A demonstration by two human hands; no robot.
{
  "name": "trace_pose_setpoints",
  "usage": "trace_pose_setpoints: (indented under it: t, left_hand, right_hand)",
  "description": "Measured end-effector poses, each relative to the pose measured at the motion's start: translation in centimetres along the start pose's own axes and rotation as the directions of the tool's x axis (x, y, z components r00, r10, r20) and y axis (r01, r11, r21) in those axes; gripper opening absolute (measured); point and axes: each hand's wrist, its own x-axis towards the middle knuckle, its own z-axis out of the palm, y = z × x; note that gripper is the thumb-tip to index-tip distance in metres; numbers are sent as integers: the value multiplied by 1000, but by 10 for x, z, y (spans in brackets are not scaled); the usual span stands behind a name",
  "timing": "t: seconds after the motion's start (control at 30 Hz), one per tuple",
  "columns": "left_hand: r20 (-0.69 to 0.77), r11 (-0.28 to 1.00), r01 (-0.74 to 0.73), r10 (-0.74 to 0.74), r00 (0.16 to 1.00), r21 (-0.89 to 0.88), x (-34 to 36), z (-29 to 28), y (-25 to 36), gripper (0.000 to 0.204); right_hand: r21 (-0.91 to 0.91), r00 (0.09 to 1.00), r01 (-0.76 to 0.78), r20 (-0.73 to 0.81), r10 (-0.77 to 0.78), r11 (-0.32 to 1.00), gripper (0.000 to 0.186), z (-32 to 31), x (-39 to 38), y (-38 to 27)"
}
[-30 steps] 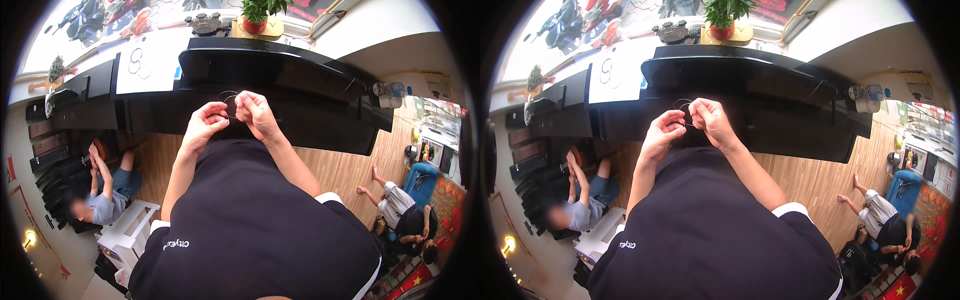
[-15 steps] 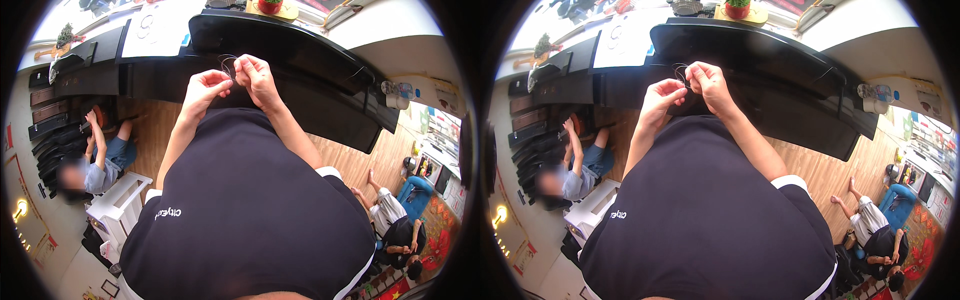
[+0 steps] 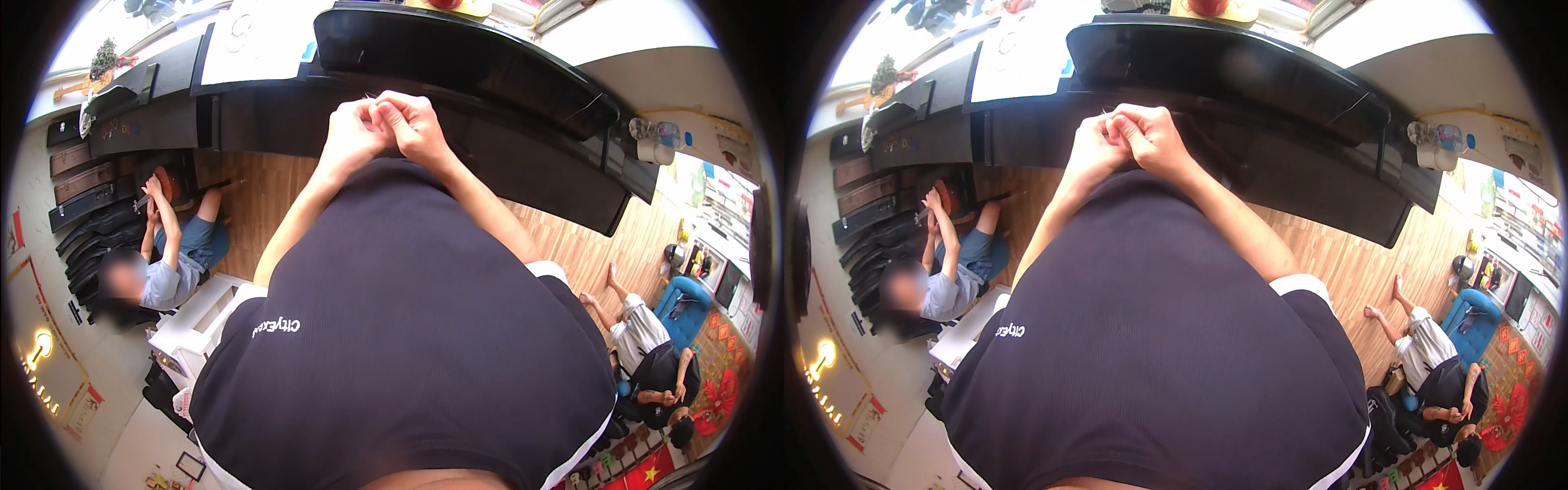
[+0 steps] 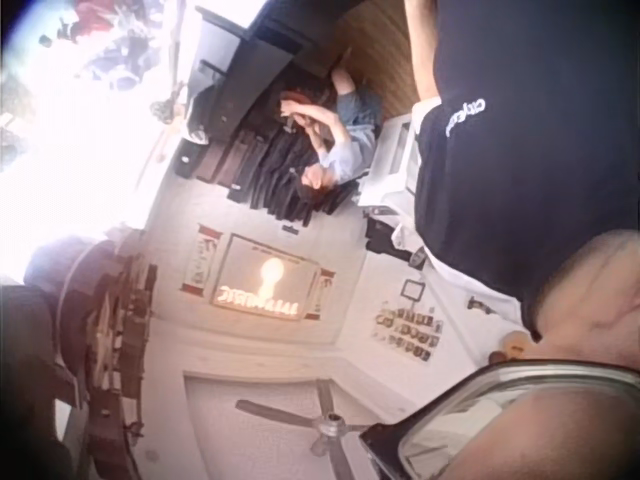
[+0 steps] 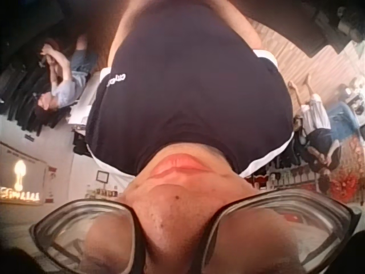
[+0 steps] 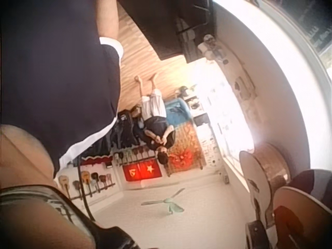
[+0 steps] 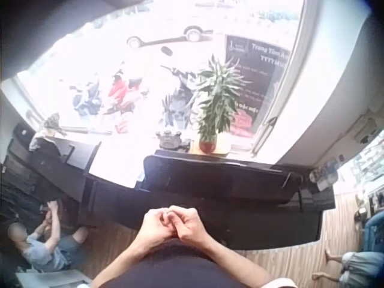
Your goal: The person repeatedly bends and shapes a thin wire into circular loops by hand, holding the wire with both hands and twisting it into a round form. The person places the shaped wire on a nearby surface and repeats the process with additional wire segments.
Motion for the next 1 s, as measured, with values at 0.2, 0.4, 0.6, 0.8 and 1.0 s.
trace_pose_setpoints:
  t: [0.2,0.4,0.6,0.8,1.0]
  left_hand:
    - [305,802,345,-214,928,-487,2,-15,-3,26]
    - [377,829,384,-230,897,-407,2,-26,0,33]
    - [290,824,274,-140,947,-496,1,-27,-4,37]
    - [162,823,164,-89,983,-544,-2,-24,0,37]
    - [79,865,107,-78,994,-490,-2,-22,-1,22]
  right_hand:
    - [541,979,-198,70,191,818,28,-6,3,15]
    - [594,966,-257,154,206,763,28,1,5,18]
    - [611,974,-189,20,224,769,28,-2,10,17]
    - [615,970,-101,-114,215,782,29,-5,5,7]
    - [500,974,-49,-166,151,865,29,-2,4,2]
